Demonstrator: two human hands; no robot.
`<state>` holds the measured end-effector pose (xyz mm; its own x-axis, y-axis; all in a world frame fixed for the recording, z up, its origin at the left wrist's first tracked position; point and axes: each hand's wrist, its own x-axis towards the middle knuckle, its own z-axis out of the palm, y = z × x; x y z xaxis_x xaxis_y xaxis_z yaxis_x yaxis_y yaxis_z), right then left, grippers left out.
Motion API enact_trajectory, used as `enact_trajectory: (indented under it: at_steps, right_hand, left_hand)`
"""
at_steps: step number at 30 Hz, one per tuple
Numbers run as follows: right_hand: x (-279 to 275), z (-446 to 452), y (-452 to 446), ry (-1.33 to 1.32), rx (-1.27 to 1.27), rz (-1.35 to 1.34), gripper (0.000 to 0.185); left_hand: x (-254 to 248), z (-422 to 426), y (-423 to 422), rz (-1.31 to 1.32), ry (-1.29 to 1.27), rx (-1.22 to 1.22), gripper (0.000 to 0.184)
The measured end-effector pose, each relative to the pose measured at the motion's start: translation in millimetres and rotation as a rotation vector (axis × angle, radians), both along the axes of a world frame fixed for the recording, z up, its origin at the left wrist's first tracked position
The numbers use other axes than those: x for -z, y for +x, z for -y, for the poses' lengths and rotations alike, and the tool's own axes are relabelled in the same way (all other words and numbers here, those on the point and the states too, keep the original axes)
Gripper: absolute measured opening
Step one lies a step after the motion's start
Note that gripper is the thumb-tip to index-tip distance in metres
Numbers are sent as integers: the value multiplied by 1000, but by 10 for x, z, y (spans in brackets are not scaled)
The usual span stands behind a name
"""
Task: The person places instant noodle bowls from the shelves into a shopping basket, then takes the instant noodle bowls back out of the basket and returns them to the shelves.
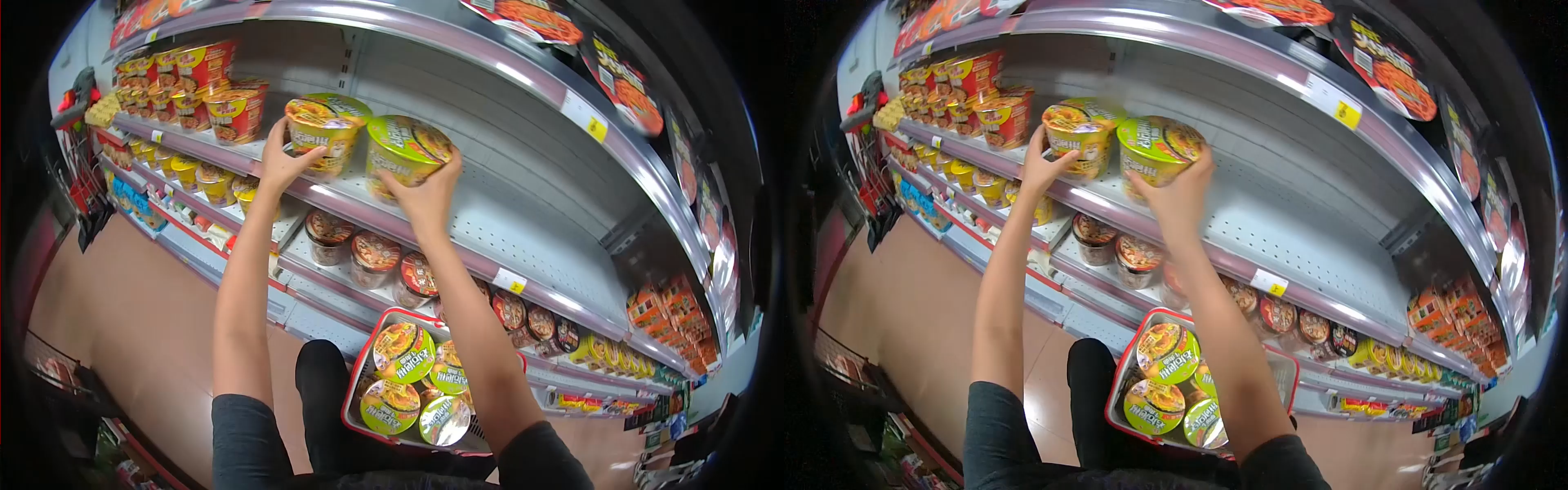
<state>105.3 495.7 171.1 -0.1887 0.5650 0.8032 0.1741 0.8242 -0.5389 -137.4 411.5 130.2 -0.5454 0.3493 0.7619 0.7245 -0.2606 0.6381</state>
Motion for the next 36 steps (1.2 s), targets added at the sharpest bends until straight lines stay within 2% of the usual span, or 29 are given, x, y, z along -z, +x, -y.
enact_trajectory:
  at_steps: [5, 6, 9, 10, 13, 16, 20, 23, 25, 26, 29, 30, 33, 36]
  right_hand:
    - [19, -30, 22, -25, -12, 12, 108]
    - [4, -24, 71, -61, -79, 34, 112]
    - [6, 73, 426, 145, -11, -41, 117]
    - [-7, 144, 625, 132, -96, -82, 119]
    - [292, 268, 1388, 313, 4, -58, 116]
    - [916, 439, 2163, 173, 131, -9, 109]
    - [1830, 661, 3034, -13, 313, 40, 106]
    - [2281, 1027, 3521, -277, 416, 179, 106]
    - [2517, 1192, 3654, -521, 360, 244, 115]
    - [2609, 1247, 3681, -640, 327, 273, 119]
    - [2707, 1324, 3657, -629, 295, 591, 123]
    - [2670, 1299, 3607, -589, 222, 624, 122]
    - [2543, 1212, 3373, -600, 179, 560, 123]
    - [2502, 1092, 3164, -509, 158, 602, 123]
  left_hand:
    - [-15, 35, 24, -101, -62, -89, 80]
    - [-93, 125, 79, -41, -187, 49, 80]
    - [90, 240, 533, -186, 195, -369, 81]
    - [215, 297, 673, -124, 255, -388, 81]
    - [598, 575, 1414, 37, 318, -379, 78]
    - [1215, 831, 2130, 87, 111, -296, 75]
    - [1691, 1075, 2987, 205, -205, -196, 81]
    - [1953, 1130, 3342, 123, -357, -79, 89]
    - [2108, 1146, 3483, -5, -564, -15, 101]
    - [2127, 1148, 3555, -4, -634, 31, 109]
    - [2038, 1100, 3648, -54, -820, 87, 126]
    - [2010, 1072, 3648, -81, -878, 91, 130]
    - [2008, 965, 3582, -80, -867, 89, 135]
    - [1833, 876, 3509, -193, -1020, 140, 136]
